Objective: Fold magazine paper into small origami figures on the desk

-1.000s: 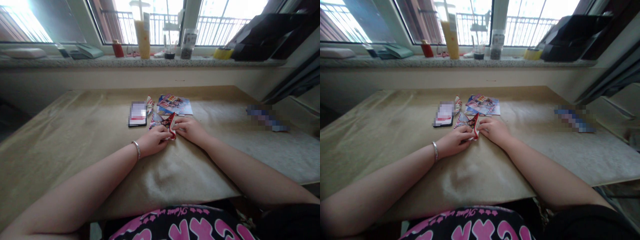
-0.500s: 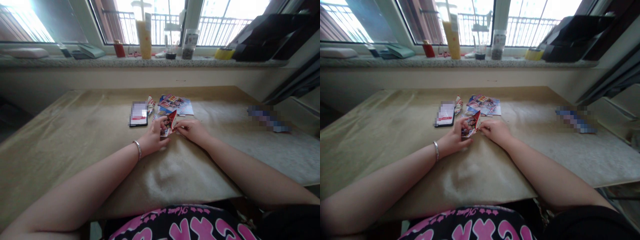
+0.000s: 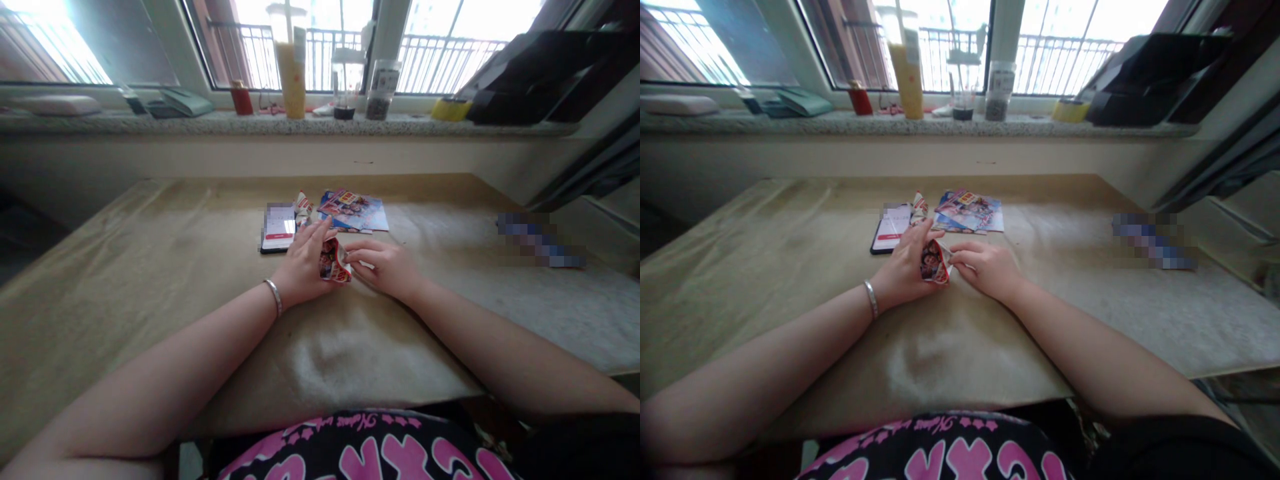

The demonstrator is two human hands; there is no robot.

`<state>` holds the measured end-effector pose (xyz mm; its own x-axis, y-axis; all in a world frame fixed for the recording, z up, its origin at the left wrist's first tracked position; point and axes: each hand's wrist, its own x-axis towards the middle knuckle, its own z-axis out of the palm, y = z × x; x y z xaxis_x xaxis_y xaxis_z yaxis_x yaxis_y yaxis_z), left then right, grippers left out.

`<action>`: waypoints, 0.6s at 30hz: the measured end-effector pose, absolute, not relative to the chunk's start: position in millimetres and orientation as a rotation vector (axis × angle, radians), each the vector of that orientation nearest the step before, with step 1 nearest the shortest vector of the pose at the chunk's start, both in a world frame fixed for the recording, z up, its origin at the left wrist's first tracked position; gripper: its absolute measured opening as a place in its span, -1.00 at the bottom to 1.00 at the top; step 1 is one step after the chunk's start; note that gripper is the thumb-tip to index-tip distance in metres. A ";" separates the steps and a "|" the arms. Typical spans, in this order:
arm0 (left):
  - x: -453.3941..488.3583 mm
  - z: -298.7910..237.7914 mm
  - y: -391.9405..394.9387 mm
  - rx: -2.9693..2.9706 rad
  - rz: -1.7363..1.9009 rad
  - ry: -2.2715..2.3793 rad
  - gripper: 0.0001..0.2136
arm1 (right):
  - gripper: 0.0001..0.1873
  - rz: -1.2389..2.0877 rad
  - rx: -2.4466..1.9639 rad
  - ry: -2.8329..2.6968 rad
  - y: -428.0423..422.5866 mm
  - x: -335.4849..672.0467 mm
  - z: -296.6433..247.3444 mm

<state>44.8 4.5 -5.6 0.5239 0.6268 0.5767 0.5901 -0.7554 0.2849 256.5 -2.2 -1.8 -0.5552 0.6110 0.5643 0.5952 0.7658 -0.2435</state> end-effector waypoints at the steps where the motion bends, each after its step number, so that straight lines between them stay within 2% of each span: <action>1: 44.6 -4.8 4.4 2.700 1.029 1.078 -0.06 | -0.81 0.038 -0.888 -2.312 -2.6 256.4 -1.8; 7: 44.9 0.7 2.1 2.714 0.926 1.126 -0.21 | -0.80 0.026 -0.951 -2.322 -4.9 254.3 -1.0; 12: 46.1 2.5 -1.1 2.743 0.885 1.155 -0.23 | -0.78 -0.083 -1.015 -2.329 -8.0 252.6 0.6; 18: 49.8 -2.8 -1.3 2.662 1.022 1.144 -0.21 | -0.79 -0.088 -1.036 -2.255 -10.9 249.3 2.1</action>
